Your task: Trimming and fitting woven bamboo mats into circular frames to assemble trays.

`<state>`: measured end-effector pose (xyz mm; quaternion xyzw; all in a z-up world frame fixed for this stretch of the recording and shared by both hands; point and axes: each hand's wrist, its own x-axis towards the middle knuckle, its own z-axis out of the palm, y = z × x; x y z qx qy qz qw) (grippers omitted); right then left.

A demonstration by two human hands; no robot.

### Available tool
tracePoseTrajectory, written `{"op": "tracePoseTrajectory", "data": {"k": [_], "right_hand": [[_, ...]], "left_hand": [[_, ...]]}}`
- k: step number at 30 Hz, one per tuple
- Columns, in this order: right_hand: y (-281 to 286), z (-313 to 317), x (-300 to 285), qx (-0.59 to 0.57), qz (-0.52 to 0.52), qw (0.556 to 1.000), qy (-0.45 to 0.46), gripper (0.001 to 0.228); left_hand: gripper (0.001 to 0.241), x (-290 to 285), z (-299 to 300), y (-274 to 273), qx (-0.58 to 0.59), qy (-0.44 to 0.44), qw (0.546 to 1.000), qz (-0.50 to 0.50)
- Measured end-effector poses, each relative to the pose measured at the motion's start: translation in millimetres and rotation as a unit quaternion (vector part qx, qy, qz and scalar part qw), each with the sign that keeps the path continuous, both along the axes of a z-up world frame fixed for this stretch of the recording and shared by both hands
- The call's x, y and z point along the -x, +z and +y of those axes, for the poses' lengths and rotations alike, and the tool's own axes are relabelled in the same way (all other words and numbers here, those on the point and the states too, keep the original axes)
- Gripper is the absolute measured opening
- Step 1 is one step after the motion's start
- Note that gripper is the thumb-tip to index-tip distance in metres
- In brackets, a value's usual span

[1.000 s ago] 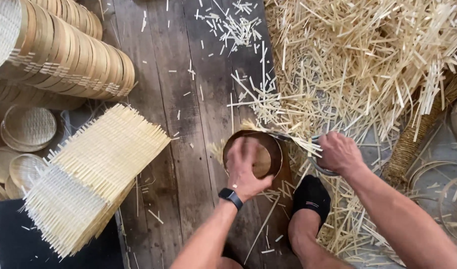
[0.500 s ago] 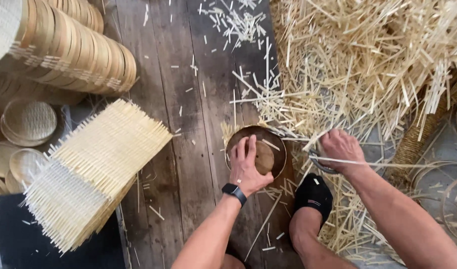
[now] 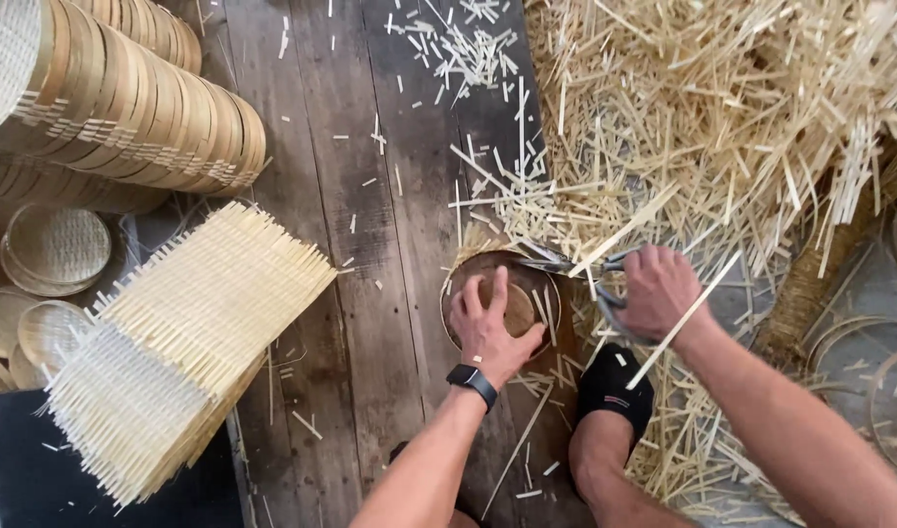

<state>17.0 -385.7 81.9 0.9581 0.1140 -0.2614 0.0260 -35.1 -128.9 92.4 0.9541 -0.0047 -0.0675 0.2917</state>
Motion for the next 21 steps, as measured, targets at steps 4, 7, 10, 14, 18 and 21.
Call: {"op": "tracePoseTrajectory", "data": {"k": [4,7,10,14,18,21], "right_hand": [[6,19,2,0.016,-0.006,1.0,0.008,0.067],[-33,0,6,0.014,-0.022,1.0,-0.002,0.052],[-39,-12,4,0.019,0.041,0.999,-0.016,0.045],[-34,-23,4,0.011,0.034,0.999,-0.009,0.053],[-10,0,-2,-0.007,-0.059,0.998,0.03,0.061],[-27,1,9,0.014,-0.015,1.0,0.018,0.048]], "left_hand": [[0.102,1,4,5,-0.029,-0.069,0.996,0.043],[0.101,-4,3,8,-0.011,-0.092,0.995,0.027],[0.109,-2,1,8,-0.059,-0.073,0.996,0.008],[0.105,-1,-3,4,-0.007,0.054,0.998,0.032],[0.107,-3,3,4,-0.016,-0.051,0.997,0.058],[0.098,-7,4,17,-0.04,-0.128,0.99,0.048]]}}
